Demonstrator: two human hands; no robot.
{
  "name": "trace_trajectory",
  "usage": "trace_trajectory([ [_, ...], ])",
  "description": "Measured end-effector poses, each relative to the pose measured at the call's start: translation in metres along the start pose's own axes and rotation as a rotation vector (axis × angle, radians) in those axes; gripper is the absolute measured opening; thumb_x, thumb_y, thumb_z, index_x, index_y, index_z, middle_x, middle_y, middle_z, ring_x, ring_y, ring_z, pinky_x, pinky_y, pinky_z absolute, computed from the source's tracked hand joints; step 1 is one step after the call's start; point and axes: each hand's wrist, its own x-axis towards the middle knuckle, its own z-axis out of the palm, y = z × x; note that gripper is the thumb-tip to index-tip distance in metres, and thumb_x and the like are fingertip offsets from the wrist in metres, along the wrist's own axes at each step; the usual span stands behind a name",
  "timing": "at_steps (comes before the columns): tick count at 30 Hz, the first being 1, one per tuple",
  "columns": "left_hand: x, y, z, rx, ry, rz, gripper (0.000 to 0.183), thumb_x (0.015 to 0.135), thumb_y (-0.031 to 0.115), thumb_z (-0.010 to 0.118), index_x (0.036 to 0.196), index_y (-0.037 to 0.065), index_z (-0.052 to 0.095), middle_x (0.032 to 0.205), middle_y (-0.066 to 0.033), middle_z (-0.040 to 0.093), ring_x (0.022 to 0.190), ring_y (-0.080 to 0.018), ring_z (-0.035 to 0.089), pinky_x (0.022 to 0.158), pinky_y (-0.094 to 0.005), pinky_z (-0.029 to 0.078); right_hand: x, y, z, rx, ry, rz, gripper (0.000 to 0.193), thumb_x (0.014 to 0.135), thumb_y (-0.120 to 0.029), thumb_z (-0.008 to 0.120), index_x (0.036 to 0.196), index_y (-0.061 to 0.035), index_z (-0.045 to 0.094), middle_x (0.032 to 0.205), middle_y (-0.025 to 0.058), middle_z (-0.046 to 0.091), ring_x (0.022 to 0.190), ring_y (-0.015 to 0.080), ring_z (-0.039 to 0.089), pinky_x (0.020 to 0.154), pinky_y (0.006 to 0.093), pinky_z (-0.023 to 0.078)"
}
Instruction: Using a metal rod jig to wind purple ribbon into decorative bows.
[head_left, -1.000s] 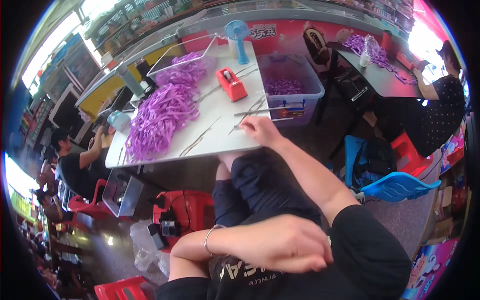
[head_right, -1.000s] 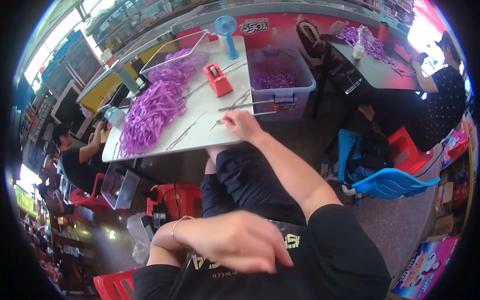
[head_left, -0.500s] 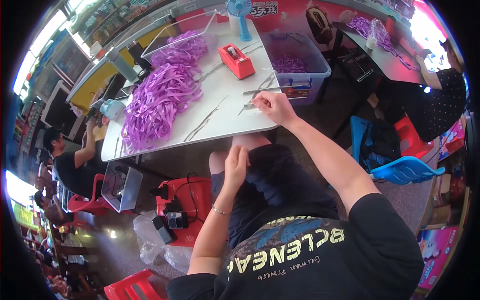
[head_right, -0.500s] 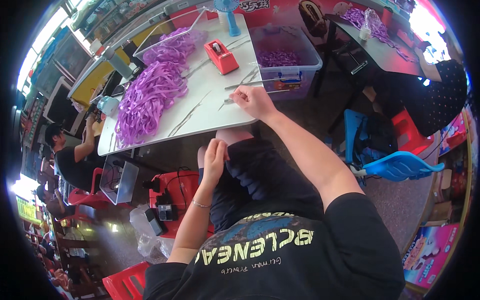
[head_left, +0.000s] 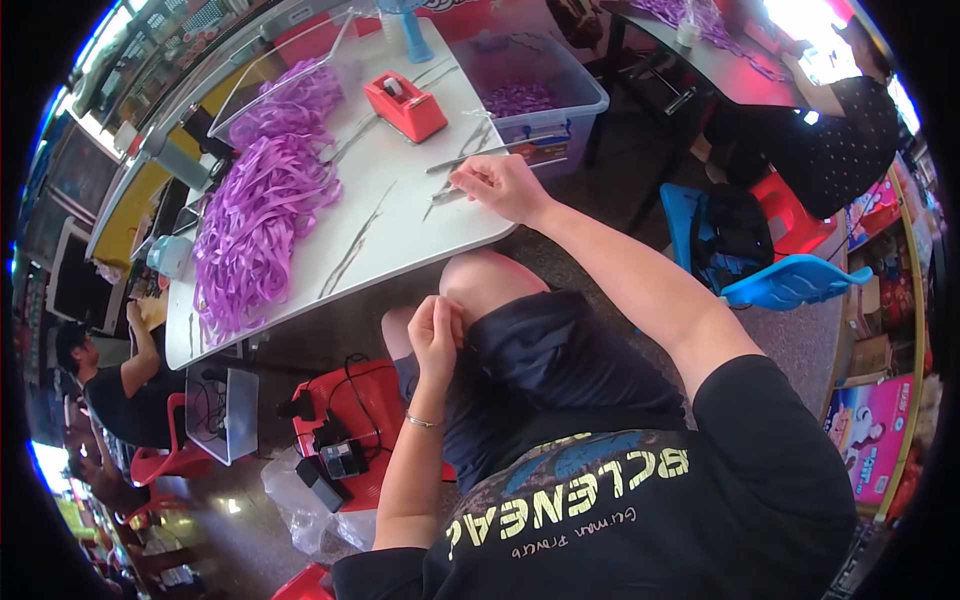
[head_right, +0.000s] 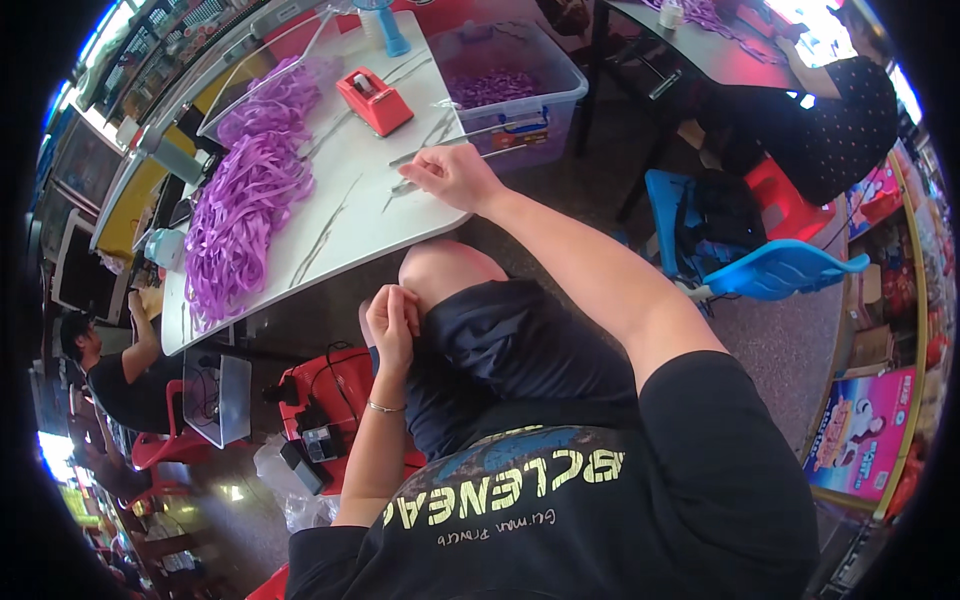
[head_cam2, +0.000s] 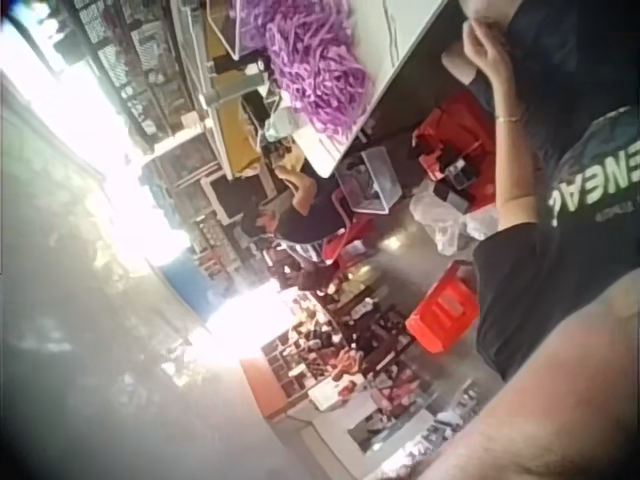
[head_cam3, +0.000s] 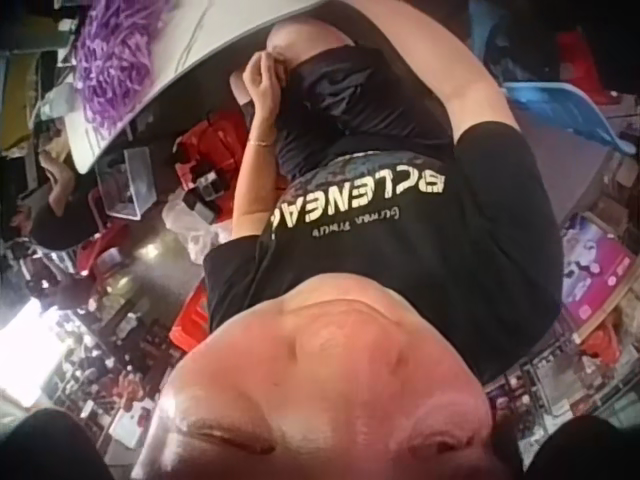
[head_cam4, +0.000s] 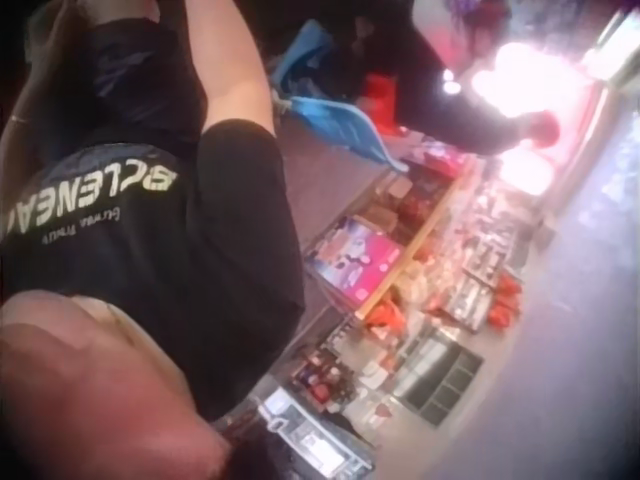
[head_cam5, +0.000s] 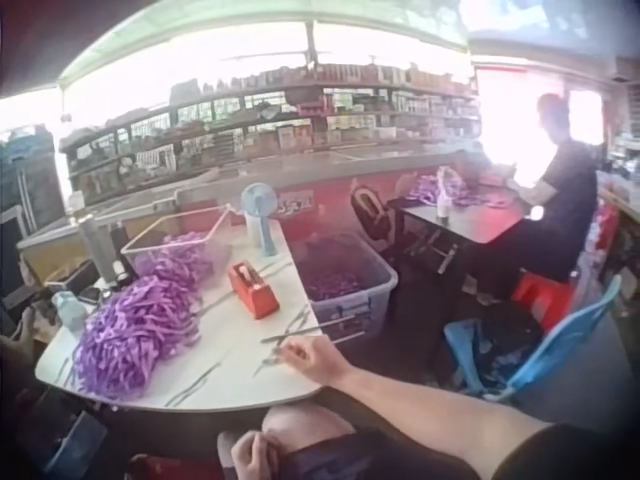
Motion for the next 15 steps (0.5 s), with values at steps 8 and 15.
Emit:
trace_trajectory([
  [8,-0.003,0.016,0.012,0.095,-0.141,0.071,0.007,0.085,0.005,0.055,0.080,-0.001,0.055,0.061,-0.0008,0.054,0.049,-0.0045,0.047,0.045,-0.0165,0.037,0.005,-0.006,-0.010,0.213,-0.104,0.144,0.046,0.089,-0.045,0.051,0.080,-0.0028,0.065,0.061,0.0015,0.058,0.051,0.0056,0.050,0.049,0.0202,0.040],
  [15,-0.007,0.012,0.022,0.379,-0.295,0.331,0.015,0.076,0.006,0.066,0.083,0.002,0.053,0.070,0.0002,0.049,0.060,-0.0058,0.045,0.055,-0.0196,0.037,0.010,-0.001,-0.015,0.307,-0.173,0.182,0.049,0.088,-0.048,0.051,0.081,-0.0022,0.066,0.062,0.0028,0.059,0.053,0.0067,0.052,0.052,0.0207,0.042],
])
